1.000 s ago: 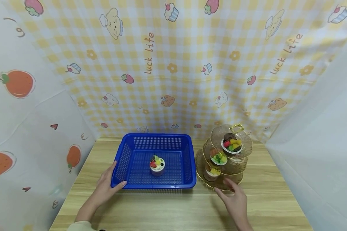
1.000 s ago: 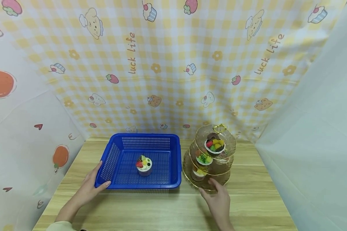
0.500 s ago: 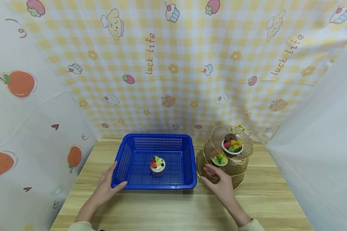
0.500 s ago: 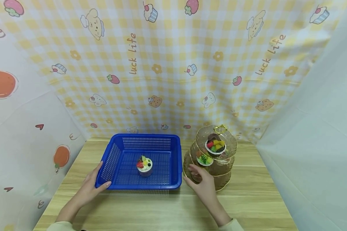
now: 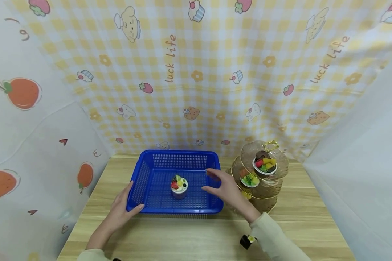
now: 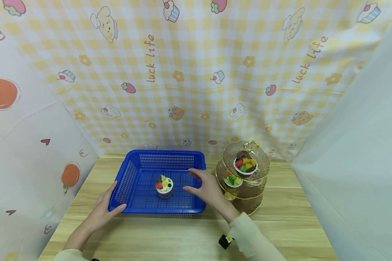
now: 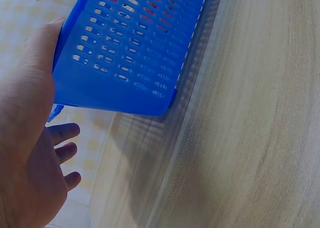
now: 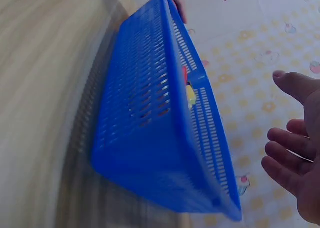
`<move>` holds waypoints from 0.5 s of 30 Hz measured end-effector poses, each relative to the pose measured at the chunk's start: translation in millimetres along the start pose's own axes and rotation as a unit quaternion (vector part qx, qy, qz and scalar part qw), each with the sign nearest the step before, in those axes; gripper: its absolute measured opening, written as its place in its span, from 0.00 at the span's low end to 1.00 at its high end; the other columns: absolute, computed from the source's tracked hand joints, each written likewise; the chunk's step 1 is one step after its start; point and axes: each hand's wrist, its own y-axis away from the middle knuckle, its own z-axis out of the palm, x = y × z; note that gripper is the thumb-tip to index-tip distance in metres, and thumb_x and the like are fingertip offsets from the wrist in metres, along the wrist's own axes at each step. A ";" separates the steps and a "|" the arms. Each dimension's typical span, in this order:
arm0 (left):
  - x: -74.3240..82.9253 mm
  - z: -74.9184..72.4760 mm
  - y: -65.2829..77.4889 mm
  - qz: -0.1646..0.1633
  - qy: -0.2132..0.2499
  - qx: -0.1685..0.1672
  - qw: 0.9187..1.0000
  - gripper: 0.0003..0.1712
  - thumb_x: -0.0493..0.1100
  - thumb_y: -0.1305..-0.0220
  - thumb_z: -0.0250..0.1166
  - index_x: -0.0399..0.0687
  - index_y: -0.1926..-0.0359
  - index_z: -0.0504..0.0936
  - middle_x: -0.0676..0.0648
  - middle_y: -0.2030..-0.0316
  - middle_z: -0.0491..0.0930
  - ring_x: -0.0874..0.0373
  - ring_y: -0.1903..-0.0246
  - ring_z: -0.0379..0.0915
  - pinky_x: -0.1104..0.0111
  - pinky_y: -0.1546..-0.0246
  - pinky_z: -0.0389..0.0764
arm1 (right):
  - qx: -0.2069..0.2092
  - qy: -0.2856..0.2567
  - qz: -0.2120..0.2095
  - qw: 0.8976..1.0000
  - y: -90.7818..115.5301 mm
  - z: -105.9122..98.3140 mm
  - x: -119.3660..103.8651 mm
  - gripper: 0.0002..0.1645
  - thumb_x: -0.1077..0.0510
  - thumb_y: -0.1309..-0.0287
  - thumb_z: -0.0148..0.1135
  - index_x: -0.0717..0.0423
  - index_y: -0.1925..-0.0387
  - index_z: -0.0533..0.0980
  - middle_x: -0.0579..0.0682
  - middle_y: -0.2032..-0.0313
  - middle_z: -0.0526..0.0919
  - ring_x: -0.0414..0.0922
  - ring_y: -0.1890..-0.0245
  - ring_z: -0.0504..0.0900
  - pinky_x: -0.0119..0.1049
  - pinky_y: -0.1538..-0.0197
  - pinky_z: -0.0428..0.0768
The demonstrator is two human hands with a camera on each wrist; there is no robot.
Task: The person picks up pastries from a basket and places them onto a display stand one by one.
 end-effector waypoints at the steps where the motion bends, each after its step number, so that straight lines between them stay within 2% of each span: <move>1: 0.4 -0.1 -0.4 -0.001 0.000 -0.001 1.000 0.59 0.58 0.39 0.68 0.52 0.20 0.39 0.27 0.25 0.48 0.23 0.29 0.44 0.25 0.40 0.51 | -0.008 0.001 -0.003 1.000 -4.9 1.4 -1.6 0.38 0.47 0.51 0.76 0.51 0.38 0.75 0.50 0.48 0.85 0.46 0.51 0.84 0.42 0.49 0.84; 5: 0.9 -0.8 -0.6 -0.005 -0.003 -0.004 1.000 0.59 0.58 0.39 0.68 0.52 0.20 0.39 0.27 0.25 0.48 0.23 0.29 0.44 0.24 0.40 0.52 | -0.048 -0.009 -0.001 0.999 -24.6 8.2 -8.1 0.39 0.45 0.50 0.75 0.50 0.37 0.74 0.48 0.45 0.83 0.49 0.48 0.82 0.46 0.47 0.83; 9: 0.7 -1.2 -0.7 -0.007 -0.006 -0.004 1.000 0.59 0.58 0.39 0.68 0.52 0.20 0.39 0.26 0.25 0.48 0.23 0.29 0.45 0.24 0.40 0.52 | -0.097 -0.046 0.019 0.994 -46.1 17.0 -13.1 0.38 0.46 0.48 0.74 0.49 0.35 0.73 0.50 0.41 0.81 0.53 0.43 0.80 0.51 0.43 0.80; 15: 0.2 0.4 -1.6 -0.007 -0.008 -0.003 1.000 0.59 0.58 0.39 0.68 0.51 0.20 0.39 0.25 0.26 0.48 0.22 0.30 0.45 0.25 0.39 0.51 | -0.181 -0.059 0.028 0.981 -76.6 31.2 -13.1 0.40 0.44 0.47 0.73 0.47 0.33 0.71 0.48 0.37 0.79 0.49 0.37 0.77 0.48 0.37 0.77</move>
